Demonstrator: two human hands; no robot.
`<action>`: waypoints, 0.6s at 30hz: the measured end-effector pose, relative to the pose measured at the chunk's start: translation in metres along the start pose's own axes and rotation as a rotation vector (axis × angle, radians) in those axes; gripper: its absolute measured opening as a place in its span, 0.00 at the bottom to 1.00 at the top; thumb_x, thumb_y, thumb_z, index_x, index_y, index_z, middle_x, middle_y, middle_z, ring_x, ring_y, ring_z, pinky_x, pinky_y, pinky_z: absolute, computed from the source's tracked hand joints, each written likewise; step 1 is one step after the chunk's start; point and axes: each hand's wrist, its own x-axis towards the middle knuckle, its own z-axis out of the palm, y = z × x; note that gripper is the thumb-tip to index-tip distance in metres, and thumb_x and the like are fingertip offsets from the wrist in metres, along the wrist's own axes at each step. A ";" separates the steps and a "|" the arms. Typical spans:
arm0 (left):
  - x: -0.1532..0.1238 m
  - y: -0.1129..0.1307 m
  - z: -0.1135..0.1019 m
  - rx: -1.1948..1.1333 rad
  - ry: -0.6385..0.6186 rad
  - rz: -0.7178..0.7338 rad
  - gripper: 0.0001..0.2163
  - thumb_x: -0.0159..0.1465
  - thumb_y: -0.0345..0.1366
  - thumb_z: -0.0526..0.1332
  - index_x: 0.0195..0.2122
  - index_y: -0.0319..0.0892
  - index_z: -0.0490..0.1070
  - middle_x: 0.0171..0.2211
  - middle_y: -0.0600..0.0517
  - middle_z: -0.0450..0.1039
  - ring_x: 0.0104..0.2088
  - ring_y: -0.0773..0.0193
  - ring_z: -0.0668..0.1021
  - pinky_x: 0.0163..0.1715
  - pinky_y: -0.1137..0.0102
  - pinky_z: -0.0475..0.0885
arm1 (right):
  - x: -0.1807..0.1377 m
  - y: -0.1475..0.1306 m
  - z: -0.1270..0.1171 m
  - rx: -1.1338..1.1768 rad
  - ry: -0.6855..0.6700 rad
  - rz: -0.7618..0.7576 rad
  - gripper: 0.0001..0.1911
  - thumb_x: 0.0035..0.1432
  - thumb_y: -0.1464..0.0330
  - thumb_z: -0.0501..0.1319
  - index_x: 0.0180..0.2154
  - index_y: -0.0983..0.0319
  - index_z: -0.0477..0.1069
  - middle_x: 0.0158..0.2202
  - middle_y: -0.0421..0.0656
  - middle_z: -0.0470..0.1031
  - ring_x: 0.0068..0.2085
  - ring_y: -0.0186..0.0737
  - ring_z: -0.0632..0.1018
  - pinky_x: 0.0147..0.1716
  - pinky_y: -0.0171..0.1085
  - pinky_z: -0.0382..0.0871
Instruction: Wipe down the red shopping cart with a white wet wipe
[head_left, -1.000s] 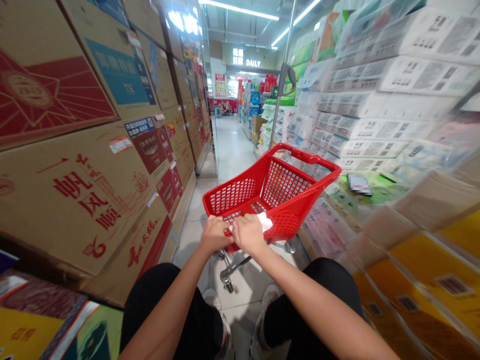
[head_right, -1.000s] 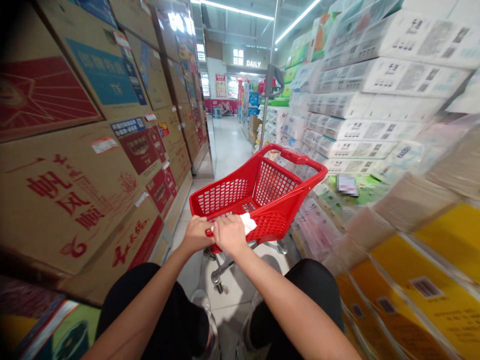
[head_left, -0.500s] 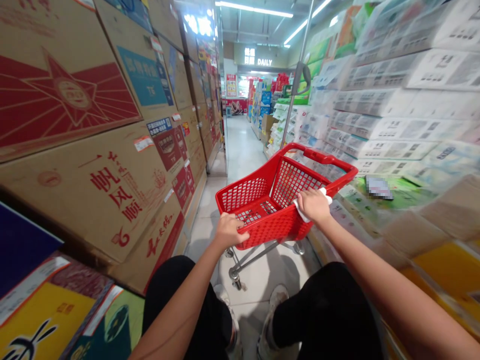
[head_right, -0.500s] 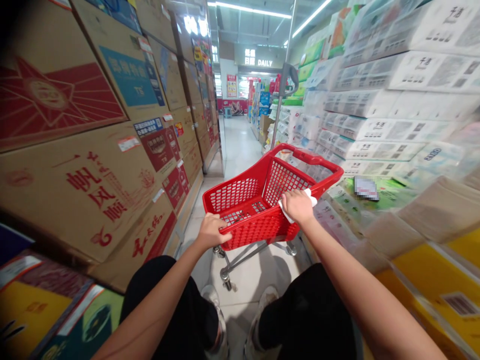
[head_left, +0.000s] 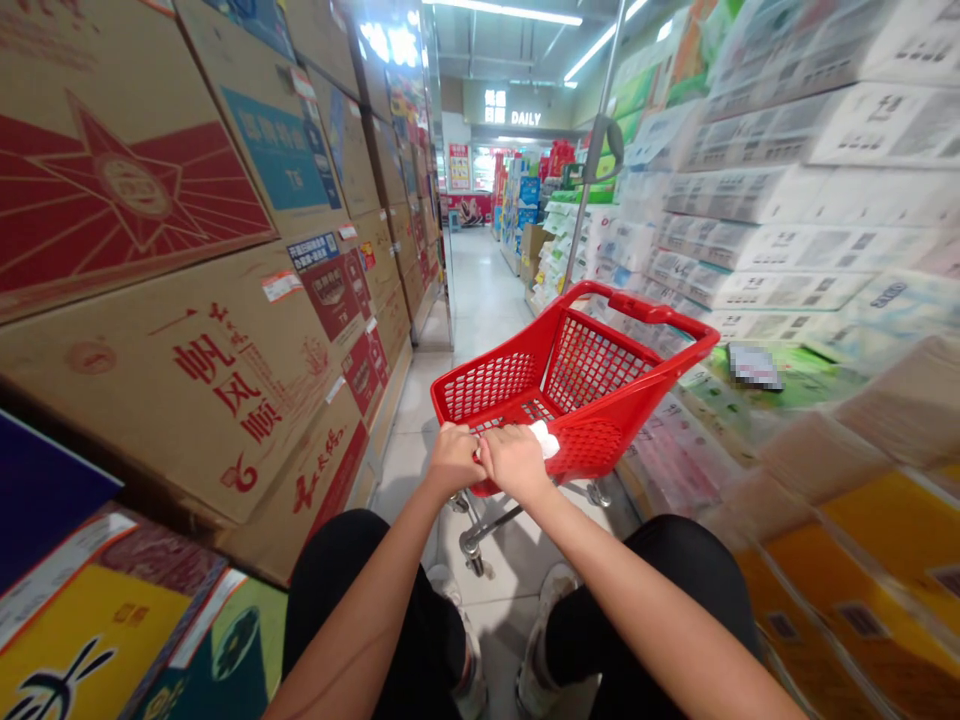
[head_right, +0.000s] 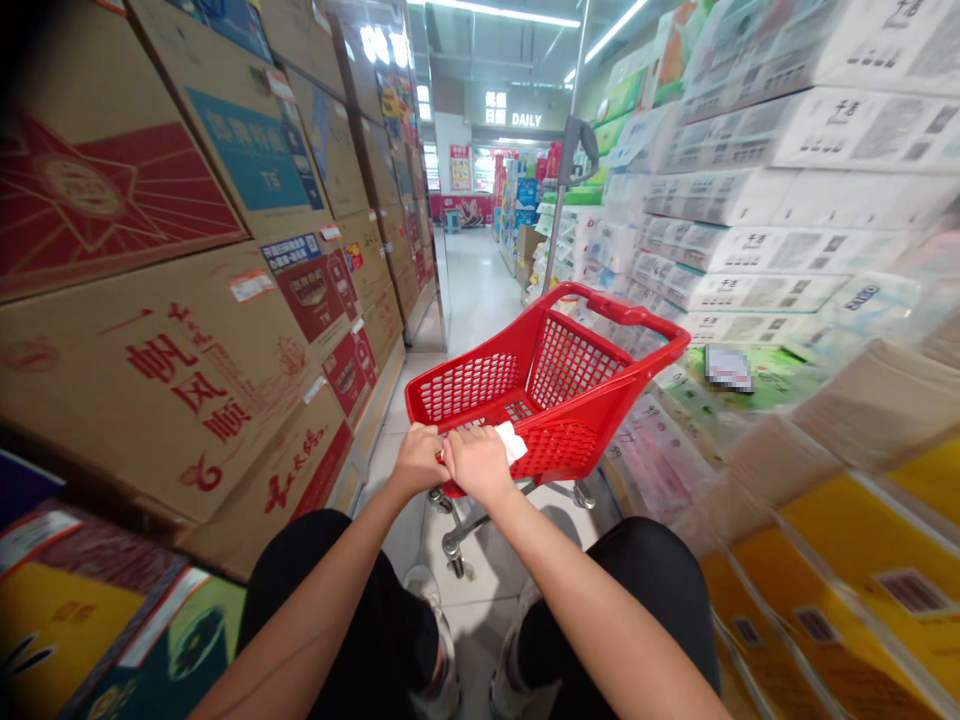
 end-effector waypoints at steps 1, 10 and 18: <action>0.000 -0.001 -0.001 -0.014 -0.012 0.010 0.10 0.53 0.40 0.61 0.18 0.43 0.69 0.21 0.50 0.70 0.27 0.62 0.69 0.38 0.62 0.60 | 0.000 0.006 -0.002 -0.002 -0.020 -0.037 0.15 0.70 0.64 0.51 0.33 0.60 0.71 0.31 0.44 0.77 0.35 0.43 0.72 0.39 0.42 0.52; 0.004 -0.001 -0.006 -0.092 -0.007 0.015 0.14 0.51 0.46 0.64 0.17 0.43 0.67 0.18 0.54 0.65 0.27 0.64 0.67 0.38 0.63 0.58 | -0.005 0.153 -0.035 -0.206 -0.108 0.063 0.17 0.70 0.65 0.50 0.31 0.62 0.71 0.31 0.47 0.77 0.35 0.42 0.71 0.38 0.42 0.51; 0.011 0.000 -0.006 -0.083 -0.043 0.022 0.12 0.53 0.45 0.64 0.19 0.44 0.71 0.20 0.53 0.69 0.29 0.62 0.69 0.39 0.62 0.58 | -0.003 0.131 -0.019 -0.160 -0.022 0.101 0.19 0.71 0.67 0.48 0.29 0.61 0.70 0.30 0.46 0.77 0.35 0.43 0.70 0.40 0.42 0.52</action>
